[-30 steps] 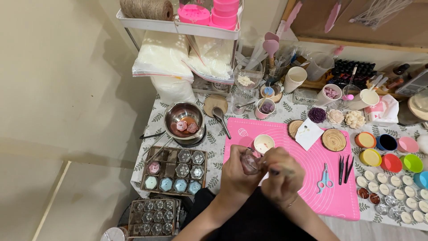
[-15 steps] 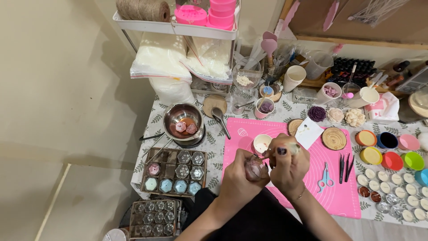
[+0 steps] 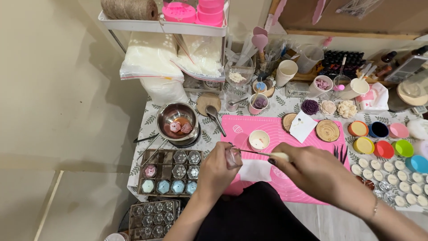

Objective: Preparing and assembling decorative wax candles, including tool cleaning and component placement.

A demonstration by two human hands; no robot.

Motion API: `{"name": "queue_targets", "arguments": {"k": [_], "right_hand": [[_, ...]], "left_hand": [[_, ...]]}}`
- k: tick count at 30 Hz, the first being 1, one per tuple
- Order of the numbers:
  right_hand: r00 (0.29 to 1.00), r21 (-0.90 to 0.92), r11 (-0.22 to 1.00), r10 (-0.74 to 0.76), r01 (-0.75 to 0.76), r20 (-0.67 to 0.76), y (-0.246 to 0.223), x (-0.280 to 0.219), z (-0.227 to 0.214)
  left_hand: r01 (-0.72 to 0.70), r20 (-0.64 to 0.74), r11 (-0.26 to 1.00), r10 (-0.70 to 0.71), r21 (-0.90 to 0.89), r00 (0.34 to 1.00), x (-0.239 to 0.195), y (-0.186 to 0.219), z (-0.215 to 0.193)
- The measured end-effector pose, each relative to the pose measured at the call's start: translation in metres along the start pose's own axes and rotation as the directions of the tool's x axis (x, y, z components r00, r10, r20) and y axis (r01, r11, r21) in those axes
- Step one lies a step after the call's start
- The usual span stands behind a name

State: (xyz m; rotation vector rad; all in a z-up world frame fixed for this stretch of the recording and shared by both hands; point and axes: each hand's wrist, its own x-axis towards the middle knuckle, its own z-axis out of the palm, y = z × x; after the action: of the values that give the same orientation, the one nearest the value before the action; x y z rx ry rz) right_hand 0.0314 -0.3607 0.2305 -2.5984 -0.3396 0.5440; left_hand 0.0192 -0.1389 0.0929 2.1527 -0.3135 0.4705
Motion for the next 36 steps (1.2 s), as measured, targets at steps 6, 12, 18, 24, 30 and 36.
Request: {"name": "queue_targets", "arguments": {"k": [6,12,18,24,30,36], "right_hand": [[0.983,-0.005,0.998,0.066,-0.066,0.169,-0.002,-0.008,0.008],[0.995,0.253,0.966,-0.025,0.049,-0.097,-0.004,-0.001,0.011],[0.535,-0.111,0.782,-0.515,0.613,-0.669,-0.039,0.021,0.023],[0.684,0.6,0.474,-0.005,0.644,-0.73,-0.028,0.054,0.061],[0.641,0.593,0.393,0.01,0.703,-0.767,-0.038,0.05,0.058],[0.603,0.596,0.244,0.054,0.765,-0.796,-0.04,0.05,0.058]], "left_hand": [[0.014,-0.051,1.0,-0.013,0.02,0.999,0.0,0.003,-0.005],[0.047,-0.008,0.999,-0.047,-0.006,0.999,-0.002,0.018,-0.004],[0.19,0.073,0.93,-0.176,-0.314,0.982,0.008,0.058,0.0],[0.4,0.158,0.821,-0.368,-0.406,0.916,0.017,0.08,0.004],[0.533,0.284,0.676,-0.453,-0.508,0.845,0.006,0.088,0.01],[0.439,0.21,0.746,-0.388,-0.5,0.898,0.004,0.09,0.009]]}}
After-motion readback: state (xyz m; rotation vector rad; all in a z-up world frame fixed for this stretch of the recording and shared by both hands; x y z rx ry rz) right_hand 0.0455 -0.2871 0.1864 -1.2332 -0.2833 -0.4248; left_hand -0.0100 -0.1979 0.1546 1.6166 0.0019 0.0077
